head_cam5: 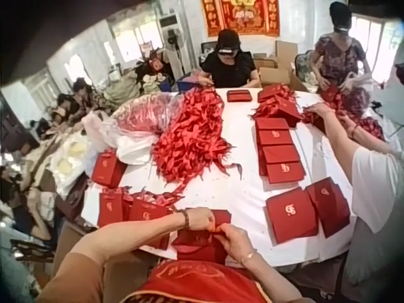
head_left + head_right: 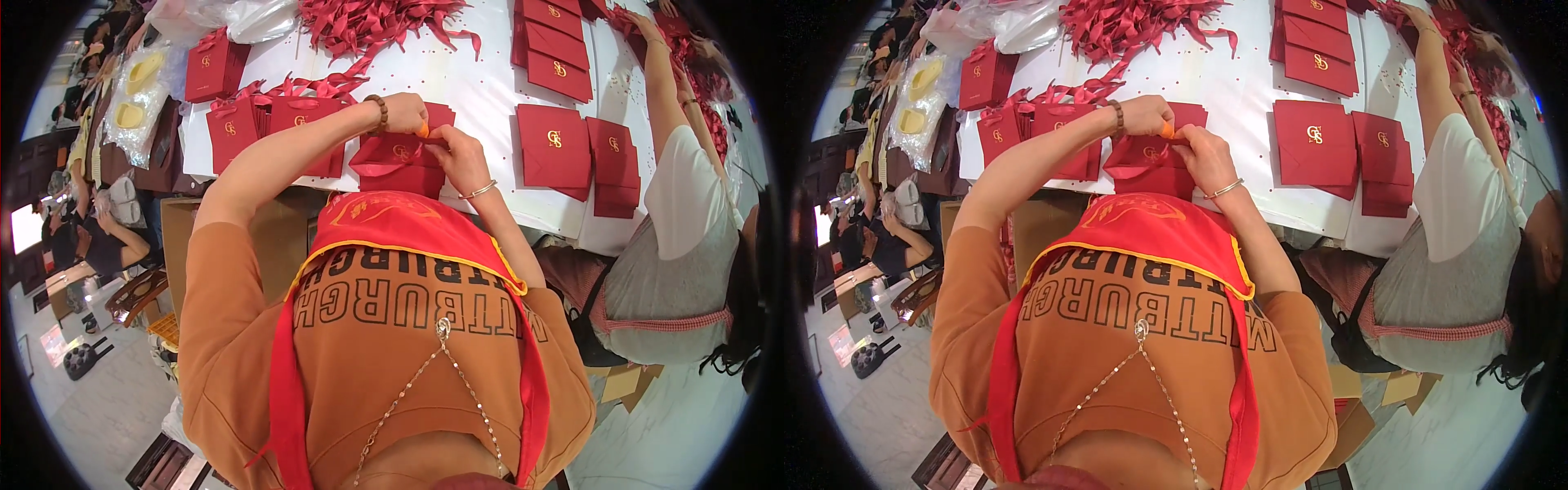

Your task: Tying red decorative ribbons onto red gift folders or cards in an assembly line.

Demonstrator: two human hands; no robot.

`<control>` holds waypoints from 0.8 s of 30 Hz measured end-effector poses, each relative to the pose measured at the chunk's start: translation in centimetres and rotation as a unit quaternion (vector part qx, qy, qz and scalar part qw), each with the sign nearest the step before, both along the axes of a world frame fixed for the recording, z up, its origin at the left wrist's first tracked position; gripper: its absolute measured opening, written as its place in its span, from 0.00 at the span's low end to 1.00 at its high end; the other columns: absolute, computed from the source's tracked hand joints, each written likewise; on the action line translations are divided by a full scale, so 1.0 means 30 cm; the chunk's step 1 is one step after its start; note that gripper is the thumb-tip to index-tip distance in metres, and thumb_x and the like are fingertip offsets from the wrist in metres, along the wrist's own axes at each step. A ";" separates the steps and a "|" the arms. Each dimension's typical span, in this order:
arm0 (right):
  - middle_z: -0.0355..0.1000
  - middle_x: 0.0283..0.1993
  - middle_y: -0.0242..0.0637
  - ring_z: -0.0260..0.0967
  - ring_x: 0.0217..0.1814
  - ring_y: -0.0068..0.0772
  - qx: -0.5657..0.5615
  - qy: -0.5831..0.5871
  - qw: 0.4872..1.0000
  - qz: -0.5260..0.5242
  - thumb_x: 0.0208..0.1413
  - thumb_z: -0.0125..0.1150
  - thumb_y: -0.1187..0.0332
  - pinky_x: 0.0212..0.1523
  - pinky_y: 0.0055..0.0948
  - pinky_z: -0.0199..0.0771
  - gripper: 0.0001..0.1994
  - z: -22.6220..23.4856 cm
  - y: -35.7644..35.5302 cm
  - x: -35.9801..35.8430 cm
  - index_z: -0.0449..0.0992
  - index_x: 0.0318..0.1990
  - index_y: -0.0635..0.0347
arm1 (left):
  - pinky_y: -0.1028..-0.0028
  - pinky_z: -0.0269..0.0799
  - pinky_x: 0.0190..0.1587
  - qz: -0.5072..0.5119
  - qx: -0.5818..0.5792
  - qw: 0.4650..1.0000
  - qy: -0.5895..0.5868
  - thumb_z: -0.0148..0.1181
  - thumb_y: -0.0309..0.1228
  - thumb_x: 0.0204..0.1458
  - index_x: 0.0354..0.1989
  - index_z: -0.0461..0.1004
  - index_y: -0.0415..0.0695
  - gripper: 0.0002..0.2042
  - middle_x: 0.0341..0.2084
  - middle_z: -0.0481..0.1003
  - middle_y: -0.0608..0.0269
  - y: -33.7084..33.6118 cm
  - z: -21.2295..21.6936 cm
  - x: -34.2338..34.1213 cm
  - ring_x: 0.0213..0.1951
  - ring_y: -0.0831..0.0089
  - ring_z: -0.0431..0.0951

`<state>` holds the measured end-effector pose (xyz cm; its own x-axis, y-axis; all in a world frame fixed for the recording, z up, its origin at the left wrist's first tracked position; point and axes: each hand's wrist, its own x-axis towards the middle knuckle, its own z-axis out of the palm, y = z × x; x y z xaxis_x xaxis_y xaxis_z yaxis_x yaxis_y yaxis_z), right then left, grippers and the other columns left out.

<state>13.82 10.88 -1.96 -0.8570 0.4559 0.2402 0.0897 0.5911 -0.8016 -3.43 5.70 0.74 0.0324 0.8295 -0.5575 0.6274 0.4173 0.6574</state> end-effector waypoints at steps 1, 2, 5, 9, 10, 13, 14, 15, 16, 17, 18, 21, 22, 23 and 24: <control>0.69 0.27 0.42 0.68 0.30 0.44 -0.001 -0.001 1.000 0.000 0.40 0.59 0.76 0.29 0.34 0.68 0.08 -0.001 0.000 -0.001 0.69 0.30 0.61 | 0.75 0.60 0.21 0.026 0.033 0.999 0.012 0.54 0.33 0.35 0.19 0.74 0.39 0.10 0.11 0.68 0.63 -0.014 0.012 0.005 0.17 0.76 0.66; 0.69 0.27 0.42 0.68 0.30 0.44 -0.004 0.003 1.000 0.004 0.40 0.59 0.76 0.29 0.34 0.68 0.08 -0.002 0.001 -0.003 0.69 0.30 0.61 | 0.75 0.62 0.23 0.038 0.050 0.998 0.024 0.54 0.33 0.36 0.20 0.74 0.39 0.10 0.14 0.71 0.61 -0.026 -0.006 0.008 0.19 0.75 0.68; 0.69 0.27 0.42 0.68 0.30 0.43 -0.004 0.008 1.000 0.015 0.40 0.59 0.76 0.29 0.33 0.68 0.08 0.001 0.004 -0.003 0.69 0.30 0.61 | 0.75 0.63 0.25 0.082 0.076 0.994 -0.004 0.55 0.33 0.36 0.22 0.75 0.39 0.10 0.15 0.72 0.60 -0.042 -0.030 0.002 0.21 0.75 0.69; 0.69 0.28 0.42 0.68 0.30 0.43 -0.008 0.007 1.000 0.026 0.40 0.59 0.76 0.29 0.33 0.68 0.08 0.016 0.001 0.007 0.69 0.30 0.61 | 0.76 0.63 0.25 0.177 0.120 0.976 -0.052 0.54 0.33 0.38 0.22 0.75 0.38 0.10 0.15 0.72 0.62 -0.025 -0.068 -0.059 0.21 0.76 0.69; 0.69 0.28 0.42 0.68 0.30 0.43 -0.007 0.007 1.000 0.026 0.40 0.59 0.76 0.29 0.33 0.68 0.08 0.018 0.002 0.007 0.69 0.30 0.61 | 0.76 0.63 0.25 0.212 0.168 0.963 -0.009 0.53 0.35 0.41 0.24 0.74 0.39 0.11 0.17 0.71 0.63 -0.021 -0.064 -0.076 0.21 0.78 0.68; 0.69 0.28 0.41 0.68 0.31 0.43 -0.018 -0.005 1.000 0.024 0.40 0.59 0.76 0.31 0.33 0.68 0.08 0.019 0.003 0.006 0.69 0.31 0.61 | 0.77 0.62 0.24 0.233 0.171 0.957 0.017 0.52 0.36 0.45 0.28 0.73 0.39 0.11 0.19 0.71 0.64 -0.019 -0.067 -0.074 0.22 0.79 0.67; 0.69 0.28 0.41 0.67 0.31 0.43 0.025 -0.007 1.000 0.018 0.40 0.59 0.75 0.32 0.33 0.68 0.08 0.016 0.003 0.005 0.69 0.31 0.61 | 0.77 0.62 0.24 0.218 0.127 0.968 0.002 0.51 0.35 0.46 0.29 0.72 0.39 0.11 0.20 0.71 0.64 -0.021 -0.069 -0.068 0.22 0.79 0.67; 0.69 0.28 0.42 0.67 0.31 0.43 0.068 -0.009 0.998 0.012 0.40 0.60 0.75 0.33 0.32 0.67 0.09 0.014 0.002 0.003 0.70 0.32 0.60 | 0.77 0.64 0.26 0.202 0.139 0.969 0.022 0.50 0.34 0.46 0.29 0.70 0.39 0.10 0.20 0.71 0.62 -0.025 -0.082 -0.058 0.23 0.77 0.68; 0.69 0.28 0.42 0.67 0.31 0.43 0.068 -0.009 0.998 0.013 0.40 0.60 0.75 0.33 0.32 0.67 0.09 0.021 0.002 0.002 0.70 0.32 0.60 | 0.77 0.64 0.27 0.213 0.168 0.962 0.026 0.50 0.35 0.47 0.29 0.71 0.39 0.11 0.20 0.71 0.62 -0.027 -0.102 -0.051 0.23 0.77 0.69; 0.68 0.28 0.42 0.66 0.31 0.43 0.128 0.031 0.991 -0.008 0.40 0.60 0.75 0.34 0.32 0.67 0.09 0.033 0.002 0.000 0.70 0.32 0.60 | 0.76 0.65 0.27 0.223 0.198 0.954 0.030 0.50 0.35 0.47 0.29 0.71 0.39 0.11 0.20 0.71 0.62 -0.027 -0.121 -0.049 0.24 0.76 0.69; 0.68 0.28 0.42 0.66 0.31 0.43 0.187 0.070 0.979 -0.029 0.40 0.60 0.75 0.35 0.31 0.67 0.09 0.040 0.000 -0.002 0.70 0.33 0.59 | 0.76 0.65 0.27 0.225 0.198 0.954 0.031 0.50 0.35 0.47 0.29 0.71 0.39 0.11 0.20 0.71 0.62 -0.023 -0.139 -0.046 0.24 0.76 0.69; 0.68 0.30 0.43 0.66 0.31 0.44 -0.047 0.028 0.998 -0.007 0.41 0.60 0.75 0.34 0.31 0.67 0.10 0.016 -0.018 0.002 0.70 0.33 0.60 | 0.75 0.65 0.27 0.274 0.240 0.931 0.037 0.50 0.35 0.47 0.28 0.71 0.38 0.11 0.20 0.72 0.62 0.001 -0.113 -0.030 0.23 0.75 0.69; 0.68 0.30 0.43 0.66 0.31 0.44 -0.046 0.029 0.999 -0.005 0.41 0.60 0.75 0.34 0.31 0.67 0.10 0.021 -0.019 0.002 0.70 0.33 0.60 | 0.75 0.65 0.25 0.266 0.271 0.925 0.038 0.50 0.34 0.47 0.27 0.71 0.39 0.11 0.19 0.71 0.63 0.008 -0.097 -0.050 0.21 0.76 0.69; 0.68 0.30 0.43 0.67 0.32 0.44 -0.068 0.004 0.997 0.028 0.42 0.60 0.75 0.33 0.30 0.67 0.10 0.027 -0.017 0.006 0.69 0.34 0.61 | 0.76 0.64 0.24 0.255 0.300 0.919 0.037 0.51 0.34 0.47 0.27 0.72 0.39 0.10 0.18 0.71 0.64 0.022 -0.055 -0.062 0.20 0.77 0.68; 0.69 0.31 0.44 0.67 0.32 0.44 -0.089 -0.020 0.994 0.060 0.42 0.59 0.76 0.33 0.30 0.67 0.10 0.034 -0.014 0.009 0.68 0.34 0.62 | 0.78 0.59 0.18 0.370 0.234 0.898 -0.048 0.52 0.32 0.46 0.24 0.72 0.39 0.08 0.16 0.69 0.67 0.045 0.000 -0.099 0.16 0.79 0.64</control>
